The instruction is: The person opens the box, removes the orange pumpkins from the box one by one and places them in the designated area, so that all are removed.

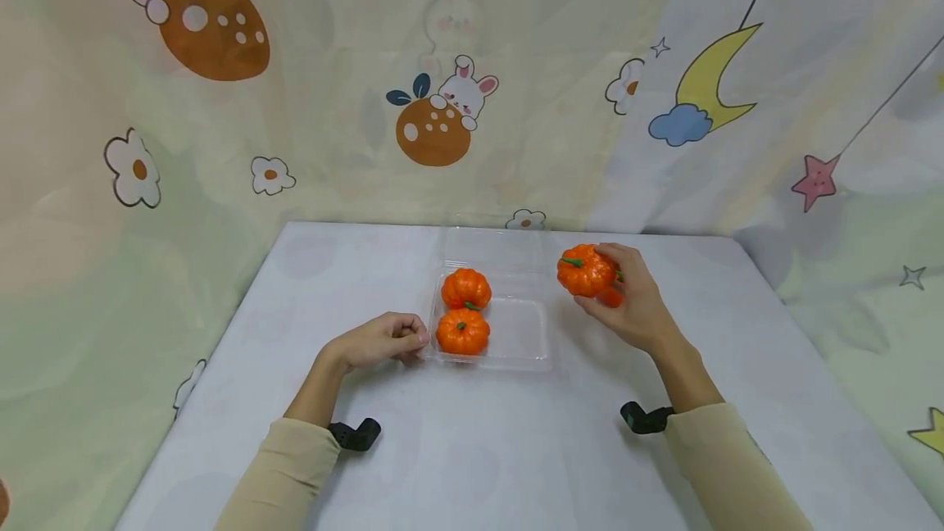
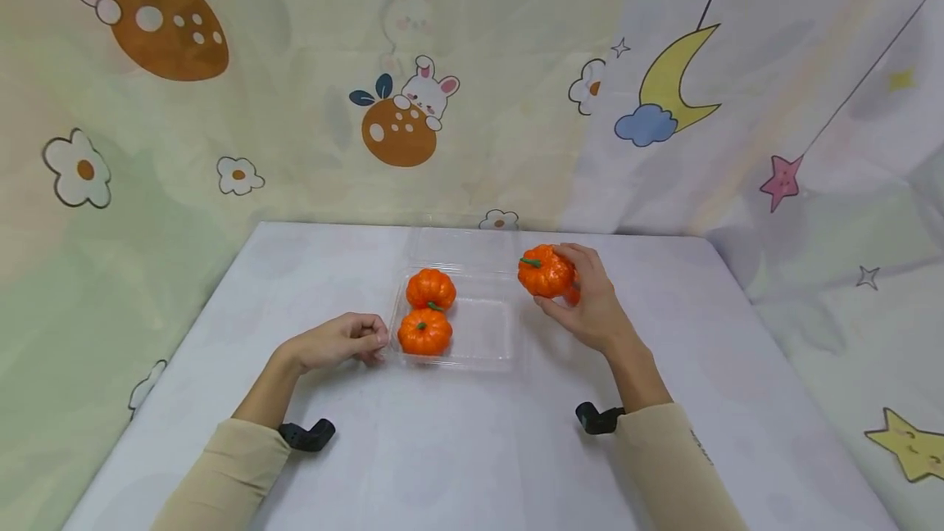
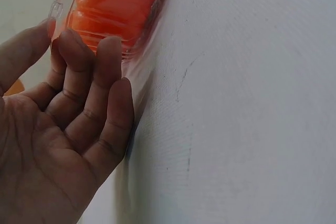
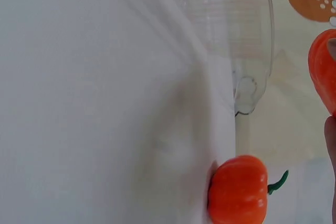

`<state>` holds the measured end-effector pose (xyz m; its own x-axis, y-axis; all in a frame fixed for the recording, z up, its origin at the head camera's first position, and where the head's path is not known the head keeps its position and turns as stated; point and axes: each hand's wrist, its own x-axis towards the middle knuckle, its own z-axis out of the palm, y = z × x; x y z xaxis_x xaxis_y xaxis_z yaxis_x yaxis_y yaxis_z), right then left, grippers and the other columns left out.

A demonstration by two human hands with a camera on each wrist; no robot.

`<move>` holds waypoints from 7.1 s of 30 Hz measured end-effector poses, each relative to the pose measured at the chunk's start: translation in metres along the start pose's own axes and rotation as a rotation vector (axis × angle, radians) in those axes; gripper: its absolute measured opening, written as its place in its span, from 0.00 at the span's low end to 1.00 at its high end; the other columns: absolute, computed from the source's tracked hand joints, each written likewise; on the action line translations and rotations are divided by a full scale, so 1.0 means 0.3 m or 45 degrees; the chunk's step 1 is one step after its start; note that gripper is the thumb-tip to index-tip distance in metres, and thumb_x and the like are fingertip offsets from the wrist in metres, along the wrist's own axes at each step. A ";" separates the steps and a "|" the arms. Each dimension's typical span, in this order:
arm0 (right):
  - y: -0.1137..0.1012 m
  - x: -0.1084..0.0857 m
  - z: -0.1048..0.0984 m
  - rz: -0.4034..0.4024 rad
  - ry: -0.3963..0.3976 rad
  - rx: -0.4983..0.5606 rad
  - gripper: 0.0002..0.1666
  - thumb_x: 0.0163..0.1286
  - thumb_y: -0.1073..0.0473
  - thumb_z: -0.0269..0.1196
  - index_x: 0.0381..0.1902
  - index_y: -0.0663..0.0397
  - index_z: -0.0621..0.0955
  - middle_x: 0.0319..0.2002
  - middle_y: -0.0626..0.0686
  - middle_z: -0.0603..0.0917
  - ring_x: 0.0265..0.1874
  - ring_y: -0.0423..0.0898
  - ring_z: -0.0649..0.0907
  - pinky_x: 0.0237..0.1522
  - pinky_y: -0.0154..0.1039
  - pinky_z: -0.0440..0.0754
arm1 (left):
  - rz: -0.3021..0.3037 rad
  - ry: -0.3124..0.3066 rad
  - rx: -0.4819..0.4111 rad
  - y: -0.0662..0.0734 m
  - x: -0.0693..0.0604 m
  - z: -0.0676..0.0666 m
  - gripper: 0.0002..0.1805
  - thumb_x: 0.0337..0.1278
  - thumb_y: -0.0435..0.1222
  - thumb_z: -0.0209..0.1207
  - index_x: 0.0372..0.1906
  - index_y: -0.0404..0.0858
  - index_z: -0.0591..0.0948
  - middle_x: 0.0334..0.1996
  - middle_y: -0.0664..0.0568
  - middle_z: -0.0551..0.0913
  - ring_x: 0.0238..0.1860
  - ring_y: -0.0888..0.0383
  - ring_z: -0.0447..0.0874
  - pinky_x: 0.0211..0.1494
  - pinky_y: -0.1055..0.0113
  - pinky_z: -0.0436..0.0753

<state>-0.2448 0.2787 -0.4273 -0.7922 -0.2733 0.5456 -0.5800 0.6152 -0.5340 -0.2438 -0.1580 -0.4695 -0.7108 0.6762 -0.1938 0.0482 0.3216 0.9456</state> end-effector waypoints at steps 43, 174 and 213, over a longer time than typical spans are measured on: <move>0.201 -0.195 -0.211 0.509 0.159 -0.229 0.50 0.64 0.50 0.75 0.75 0.59 0.62 0.69 0.63 0.71 0.66 0.64 0.73 0.56 0.59 0.77 | 0.016 -0.008 -0.002 -0.012 0.003 0.001 0.17 0.78 0.39 0.55 0.47 0.23 0.75 0.36 0.41 0.83 0.40 0.50 0.82 0.45 0.61 0.85; -0.054 -0.051 0.024 0.259 -0.102 -0.112 0.43 0.63 0.51 0.76 0.72 0.51 0.70 0.70 0.57 0.71 0.70 0.59 0.67 0.66 0.67 0.69 | 0.016 -0.019 0.000 0.004 0.011 0.011 0.12 0.77 0.37 0.55 0.46 0.29 0.76 0.36 0.44 0.83 0.40 0.50 0.82 0.45 0.61 0.85; -0.187 0.046 0.267 0.175 -0.492 0.061 0.43 0.64 0.44 0.74 0.72 0.48 0.70 0.69 0.52 0.75 0.70 0.55 0.73 0.69 0.60 0.71 | 0.022 -0.010 0.044 0.004 0.017 0.022 0.11 0.77 0.39 0.55 0.43 0.33 0.76 0.31 0.47 0.81 0.33 0.52 0.77 0.36 0.66 0.78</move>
<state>-0.2384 0.1811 -0.4415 -0.8704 -0.4546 0.1890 -0.4649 0.6327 -0.6194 -0.2428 -0.1498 -0.4710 -0.7044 0.6867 -0.1797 0.0845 0.3324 0.9393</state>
